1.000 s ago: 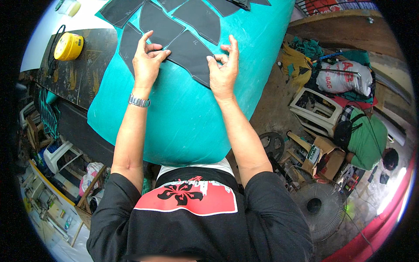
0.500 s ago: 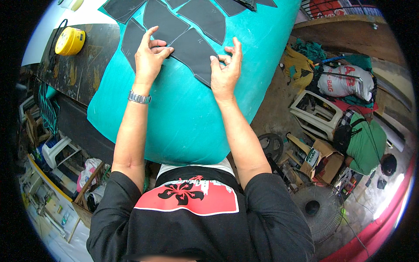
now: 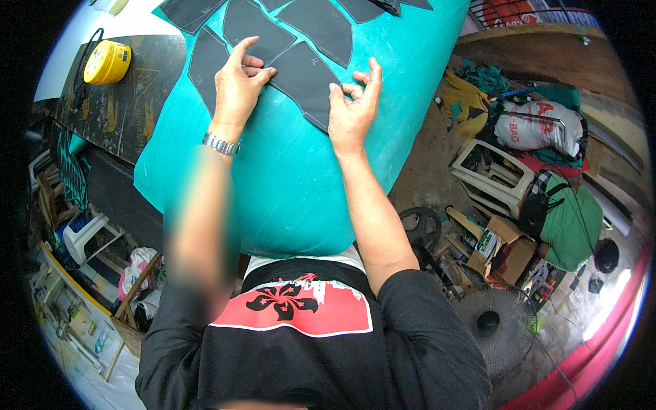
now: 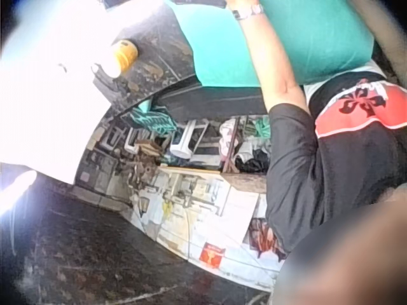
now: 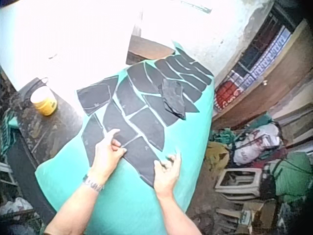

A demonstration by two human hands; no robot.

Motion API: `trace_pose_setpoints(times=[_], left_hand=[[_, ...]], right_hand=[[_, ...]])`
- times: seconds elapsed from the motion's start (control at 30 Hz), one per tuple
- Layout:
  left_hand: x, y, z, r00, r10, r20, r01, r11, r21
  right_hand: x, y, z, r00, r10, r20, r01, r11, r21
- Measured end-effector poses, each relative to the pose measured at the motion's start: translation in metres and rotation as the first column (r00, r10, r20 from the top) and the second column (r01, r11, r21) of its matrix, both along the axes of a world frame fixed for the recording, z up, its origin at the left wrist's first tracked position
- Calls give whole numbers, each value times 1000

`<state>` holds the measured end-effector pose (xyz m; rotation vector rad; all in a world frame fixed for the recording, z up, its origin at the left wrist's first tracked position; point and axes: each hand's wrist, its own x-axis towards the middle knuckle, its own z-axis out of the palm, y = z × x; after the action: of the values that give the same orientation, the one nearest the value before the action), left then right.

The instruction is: The person repeatedly picks up black foam pieces and places them onto a large green curved surface, adjusting their positions to form a pattern. The person handles the pieces one at a time, occasionally lifting and repositioning them to fit the layout.

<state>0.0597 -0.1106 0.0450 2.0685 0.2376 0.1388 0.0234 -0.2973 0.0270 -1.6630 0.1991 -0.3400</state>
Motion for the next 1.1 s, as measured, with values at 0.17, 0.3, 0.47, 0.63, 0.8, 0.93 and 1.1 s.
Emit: trace_pose_setpoints(times=[0.17,0.3,0.47,0.63,0.8,0.93,1.1], left_hand=[[-1,-2,-1,999,-22,25,21,999,32],[-2,-2,-1,1000,-14,18,14,1000,-12],[2,-2,0,999,-38,-29,40,997,65],[1,-5,3,989,-108,-100,131,958,255],[-2,-14,-10,949,-302,89,209,815,541],[-10,-20,-28,854,-518,54,369,675,639],[-19,-22,-34,840,-541,33,380,632,675]], right_hand=[[2,1,0,1000,-23,13,23,1000,-9],[4,0,-1,999,-41,-11,41,999,-19],[9,-2,3,994,-70,-79,73,997,38],[10,-3,9,989,-77,-122,78,997,2],[11,-3,8,988,-85,-130,87,996,6],[12,-3,7,994,-50,-102,39,993,-109],[13,-3,22,991,-39,-126,-41,817,-576]])
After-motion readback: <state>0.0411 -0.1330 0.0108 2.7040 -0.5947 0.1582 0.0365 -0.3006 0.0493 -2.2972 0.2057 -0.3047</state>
